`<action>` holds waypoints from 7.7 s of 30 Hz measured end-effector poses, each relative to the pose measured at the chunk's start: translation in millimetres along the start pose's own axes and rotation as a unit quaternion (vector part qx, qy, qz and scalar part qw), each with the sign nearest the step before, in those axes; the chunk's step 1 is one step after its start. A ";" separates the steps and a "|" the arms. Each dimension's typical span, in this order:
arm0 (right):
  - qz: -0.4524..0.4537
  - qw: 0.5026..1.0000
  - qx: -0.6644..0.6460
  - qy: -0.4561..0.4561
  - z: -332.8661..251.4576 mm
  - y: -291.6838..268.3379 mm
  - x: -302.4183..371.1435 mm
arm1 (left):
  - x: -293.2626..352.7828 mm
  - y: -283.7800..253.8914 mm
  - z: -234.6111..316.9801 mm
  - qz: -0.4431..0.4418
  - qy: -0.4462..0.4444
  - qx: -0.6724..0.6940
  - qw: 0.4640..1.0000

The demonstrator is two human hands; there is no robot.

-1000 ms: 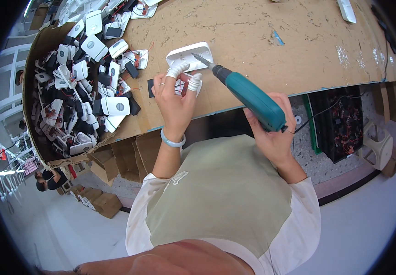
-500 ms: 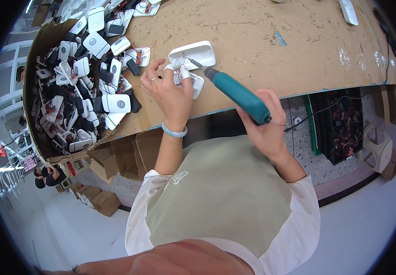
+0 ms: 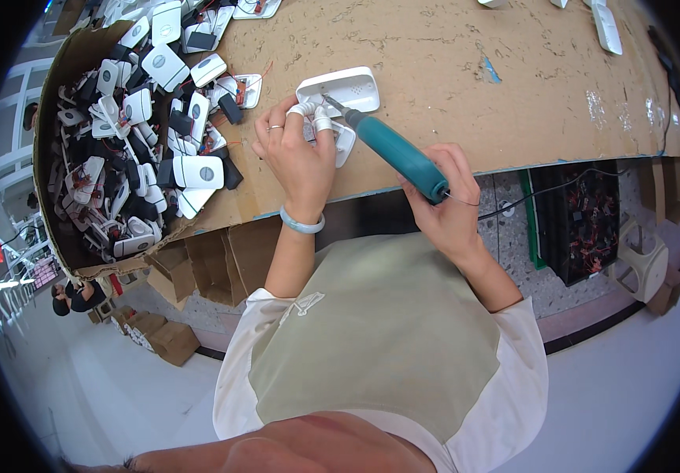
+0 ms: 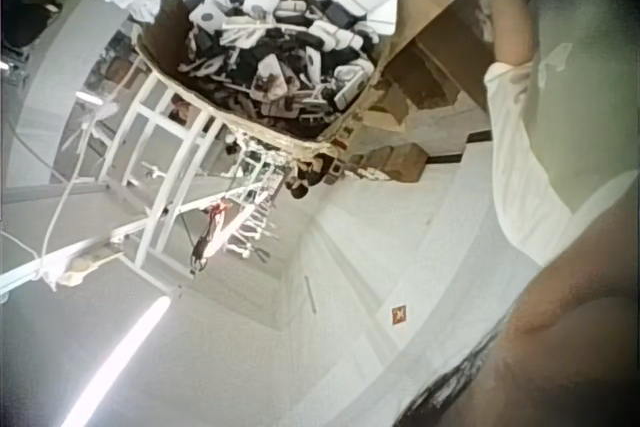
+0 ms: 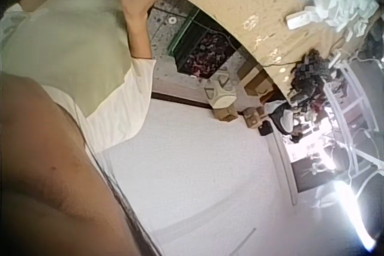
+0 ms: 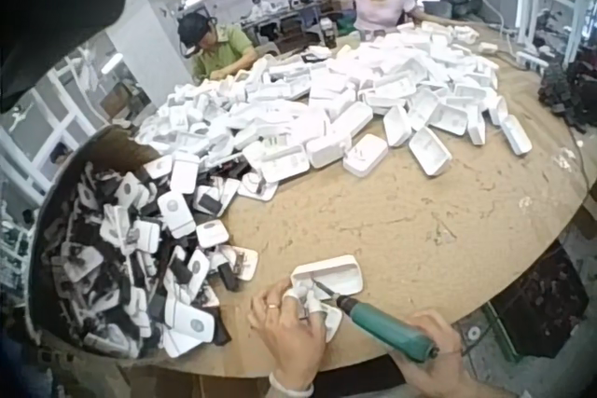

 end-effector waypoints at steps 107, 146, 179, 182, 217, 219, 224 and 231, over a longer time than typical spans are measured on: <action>0.031 0.999 -0.006 0.028 0.4 1.0 -8.4 | -14.2 3.9 2.7 0.001 0.018 -0.008 1.000; 0.029 0.999 0.001 0.020 -10.6 -6.6 -6.4 | -13.0 4.9 2.2 0.000 0.016 -0.017 1.000; 0.011 1.000 0.024 -0.016 -12.5 -1.0 -12.6 | -13.3 13.0 5.1 0.004 0.002 -0.031 1.000; 0.006 0.999 0.023 -0.026 -12.2 -0.8 -12.8 | -13.8 13.5 4.8 0.007 0.003 -0.033 0.999; 0.090 0.983 -0.052 0.152 -9.3 -48.7 27.8 | -9.0 -0.9 -14.0 0.022 -0.099 0.164 0.981; 0.131 0.977 -0.077 0.149 -16.1 -53.1 26.6 | 3.2 -19.5 -22.7 -0.063 -0.212 0.297 0.929; 0.193 0.971 -0.041 0.136 -1.4 -79.2 27.9 | 52.6 -95.6 -83.8 -0.270 -0.368 0.537 0.709; 0.165 0.972 -0.067 0.155 -4.9 -64.0 22.0 | 253.6 -110.7 -293.0 -0.418 -0.540 0.234 0.692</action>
Point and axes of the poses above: each hand's wrist, its own x-axis away from the middle knuckle, its own y-axis out of the palm, z = x × y, the point moved 3 cm from there along -x, towards the middle knuckle, and after that the axes turned 11 degrees about z, right-handed, at the moved point
